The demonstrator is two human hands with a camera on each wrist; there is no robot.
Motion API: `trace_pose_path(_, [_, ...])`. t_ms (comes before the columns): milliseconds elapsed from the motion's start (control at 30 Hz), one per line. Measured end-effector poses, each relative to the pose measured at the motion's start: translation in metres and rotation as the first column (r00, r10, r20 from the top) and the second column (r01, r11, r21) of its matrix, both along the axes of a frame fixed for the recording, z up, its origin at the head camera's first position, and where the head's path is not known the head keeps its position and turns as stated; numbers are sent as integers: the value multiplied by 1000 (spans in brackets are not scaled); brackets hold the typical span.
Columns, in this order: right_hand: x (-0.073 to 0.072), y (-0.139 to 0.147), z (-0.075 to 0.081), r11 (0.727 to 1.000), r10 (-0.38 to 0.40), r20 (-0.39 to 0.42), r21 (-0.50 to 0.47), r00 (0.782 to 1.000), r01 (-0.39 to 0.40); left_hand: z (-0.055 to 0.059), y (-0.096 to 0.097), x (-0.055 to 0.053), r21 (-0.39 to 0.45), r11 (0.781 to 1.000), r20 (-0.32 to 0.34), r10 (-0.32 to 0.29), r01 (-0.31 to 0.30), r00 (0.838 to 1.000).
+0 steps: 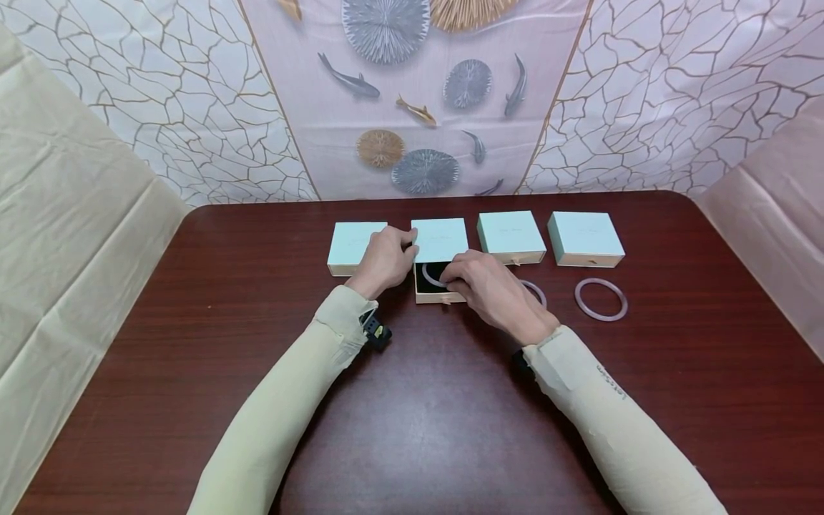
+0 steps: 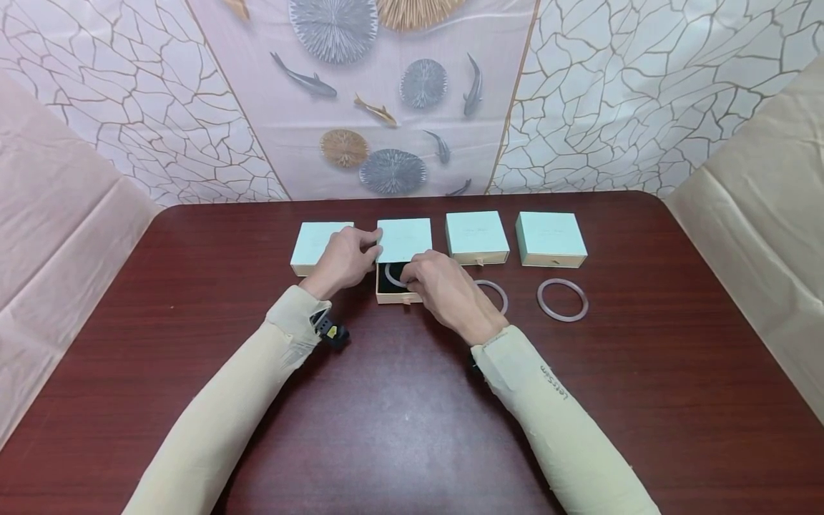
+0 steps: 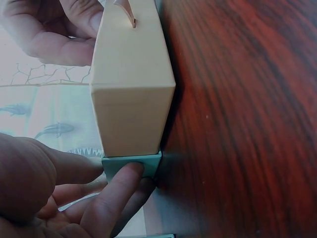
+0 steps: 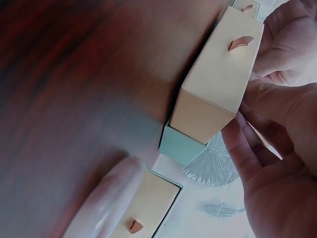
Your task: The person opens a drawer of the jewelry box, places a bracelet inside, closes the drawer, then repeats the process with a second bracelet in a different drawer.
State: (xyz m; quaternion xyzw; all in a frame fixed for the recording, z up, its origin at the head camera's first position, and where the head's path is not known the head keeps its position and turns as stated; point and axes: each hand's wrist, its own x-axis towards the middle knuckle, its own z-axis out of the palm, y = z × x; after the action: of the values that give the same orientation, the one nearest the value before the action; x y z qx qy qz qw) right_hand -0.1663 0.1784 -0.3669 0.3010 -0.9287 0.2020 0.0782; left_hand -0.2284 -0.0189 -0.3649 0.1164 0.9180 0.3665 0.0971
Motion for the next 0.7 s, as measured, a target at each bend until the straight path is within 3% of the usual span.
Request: trace_pose_path(700, [-2,0,-1,1000,-11,30,9,999,11,-1,0,0,37,999,18,-4,3,1000])
